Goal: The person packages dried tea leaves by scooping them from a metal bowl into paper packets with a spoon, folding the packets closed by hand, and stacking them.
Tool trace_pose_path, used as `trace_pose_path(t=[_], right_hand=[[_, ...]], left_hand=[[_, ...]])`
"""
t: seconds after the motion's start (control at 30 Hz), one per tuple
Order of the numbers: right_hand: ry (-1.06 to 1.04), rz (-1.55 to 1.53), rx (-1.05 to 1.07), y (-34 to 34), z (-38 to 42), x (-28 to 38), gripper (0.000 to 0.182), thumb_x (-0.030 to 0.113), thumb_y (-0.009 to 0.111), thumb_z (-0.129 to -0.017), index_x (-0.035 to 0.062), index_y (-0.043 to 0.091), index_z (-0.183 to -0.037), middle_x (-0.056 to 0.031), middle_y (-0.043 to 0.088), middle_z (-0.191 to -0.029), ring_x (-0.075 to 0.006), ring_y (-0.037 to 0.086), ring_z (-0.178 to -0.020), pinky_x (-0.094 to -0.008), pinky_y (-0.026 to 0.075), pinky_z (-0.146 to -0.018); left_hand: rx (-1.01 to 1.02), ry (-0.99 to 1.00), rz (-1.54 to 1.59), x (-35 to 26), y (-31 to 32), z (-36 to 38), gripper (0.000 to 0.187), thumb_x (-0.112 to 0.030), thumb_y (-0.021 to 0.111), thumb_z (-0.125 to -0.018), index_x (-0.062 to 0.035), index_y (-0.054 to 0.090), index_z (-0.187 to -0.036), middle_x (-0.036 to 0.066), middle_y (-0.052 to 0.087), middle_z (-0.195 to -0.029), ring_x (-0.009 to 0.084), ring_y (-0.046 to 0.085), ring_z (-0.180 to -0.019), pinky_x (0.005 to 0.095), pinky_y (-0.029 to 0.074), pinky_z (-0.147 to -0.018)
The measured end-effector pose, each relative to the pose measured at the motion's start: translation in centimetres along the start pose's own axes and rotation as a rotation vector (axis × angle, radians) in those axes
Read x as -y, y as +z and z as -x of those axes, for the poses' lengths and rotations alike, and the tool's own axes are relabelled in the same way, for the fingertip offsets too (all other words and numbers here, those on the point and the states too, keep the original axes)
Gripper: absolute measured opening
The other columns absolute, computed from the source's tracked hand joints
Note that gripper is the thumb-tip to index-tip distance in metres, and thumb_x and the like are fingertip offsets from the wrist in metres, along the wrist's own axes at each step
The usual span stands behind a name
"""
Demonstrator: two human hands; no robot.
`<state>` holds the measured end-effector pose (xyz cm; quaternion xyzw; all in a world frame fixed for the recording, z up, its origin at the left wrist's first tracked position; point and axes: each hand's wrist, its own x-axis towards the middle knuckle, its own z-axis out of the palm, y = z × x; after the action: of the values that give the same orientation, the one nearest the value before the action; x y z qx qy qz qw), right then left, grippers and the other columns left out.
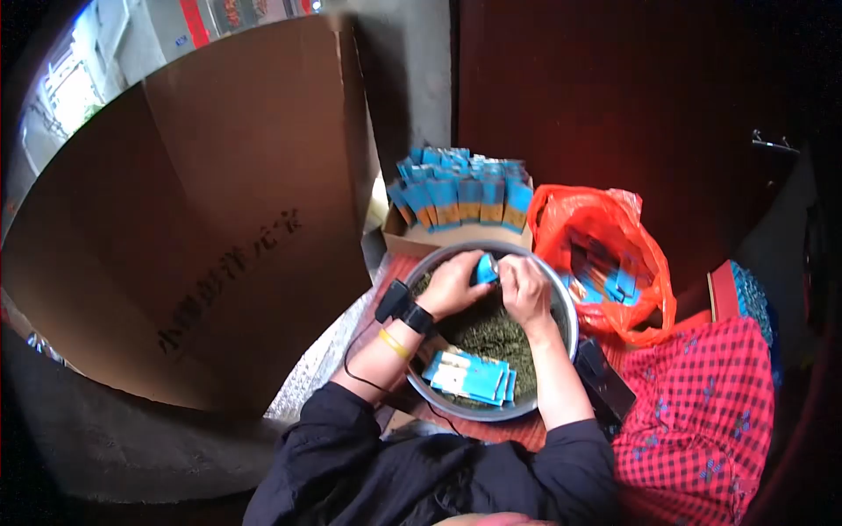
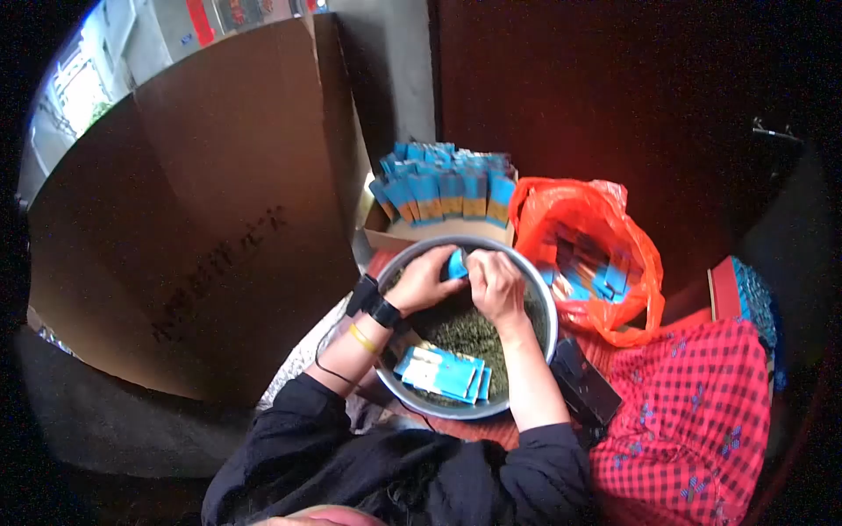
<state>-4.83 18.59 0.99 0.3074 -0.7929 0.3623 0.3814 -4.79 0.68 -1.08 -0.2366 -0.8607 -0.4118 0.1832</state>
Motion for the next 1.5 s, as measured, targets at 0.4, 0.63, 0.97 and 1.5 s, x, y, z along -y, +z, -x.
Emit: trace_pose_path(t=[0.4, 0.63, 0.97, 1.5], right_hand=[[0.499, 0.210, 0.486, -0.9, 3.0, -4.0, 0.027, 0.028, 0.045, -0.097, 0.0055, 0.059, -0.099, -0.0277, 0.063, -0.083, -0.0455, 0.062, -0.086, -0.0544, 0.048, -0.074], [0.671, -0.178, 0.499, 1.6, 4.4, -5.2, 0.025, 0.023, 0.047, -0.096, 0.0021, 0.061, -0.092, -0.0257, 0.064, -0.089, -0.0462, 0.061, -0.091, -0.0488, 0.049, -0.074], [0.692, -0.233, -0.143, -0.6, 2.2, -5.1, 0.026, 0.022, 0.045, -0.099, 0.0021, 0.059, -0.089, -0.0049, 0.060, -0.064, -0.0146, 0.059, -0.058, -0.0300, 0.047, -0.056], [0.103, -0.045, 0.055, -0.4, 0.2, 0.9, 0.010, 0.014, 0.059, -0.091, 0.0040, 0.060, -0.088, -0.0127, 0.063, -0.081, -0.0332, 0.062, -0.076, -0.0419, 0.048, -0.069]], left_hand=[[-0.019, -0.084, -0.029, 0.0, 0.1, 0.0, 0.059, -0.030, 0.075, -0.079, -0.0019, 0.053, -0.126, 0.022, 0.061, -0.119, 0.0366, 0.059, -0.110, 0.0420, 0.047, -0.094], [-0.066, -0.047, 0.057, 0.2, 0.3, 0.2, 0.056, -0.028, 0.075, -0.078, 0.0003, 0.056, -0.122, 0.022, 0.064, -0.113, 0.0358, 0.061, -0.108, 0.0417, 0.049, -0.091], [0.056, -0.082, -0.040, 0.2, 0.0, 0.0, 0.060, -0.031, 0.074, -0.080, -0.0004, 0.052, -0.127, 0.022, 0.059, -0.123, 0.0364, 0.057, -0.115, 0.0421, 0.045, -0.098], [0.065, 0.002, -0.022, 0.7, 0.5, 0.0, 0.057, -0.027, 0.073, -0.075, -0.0023, 0.053, -0.123, 0.023, 0.060, -0.117, 0.0403, 0.058, -0.109, 0.0455, 0.047, -0.094]])
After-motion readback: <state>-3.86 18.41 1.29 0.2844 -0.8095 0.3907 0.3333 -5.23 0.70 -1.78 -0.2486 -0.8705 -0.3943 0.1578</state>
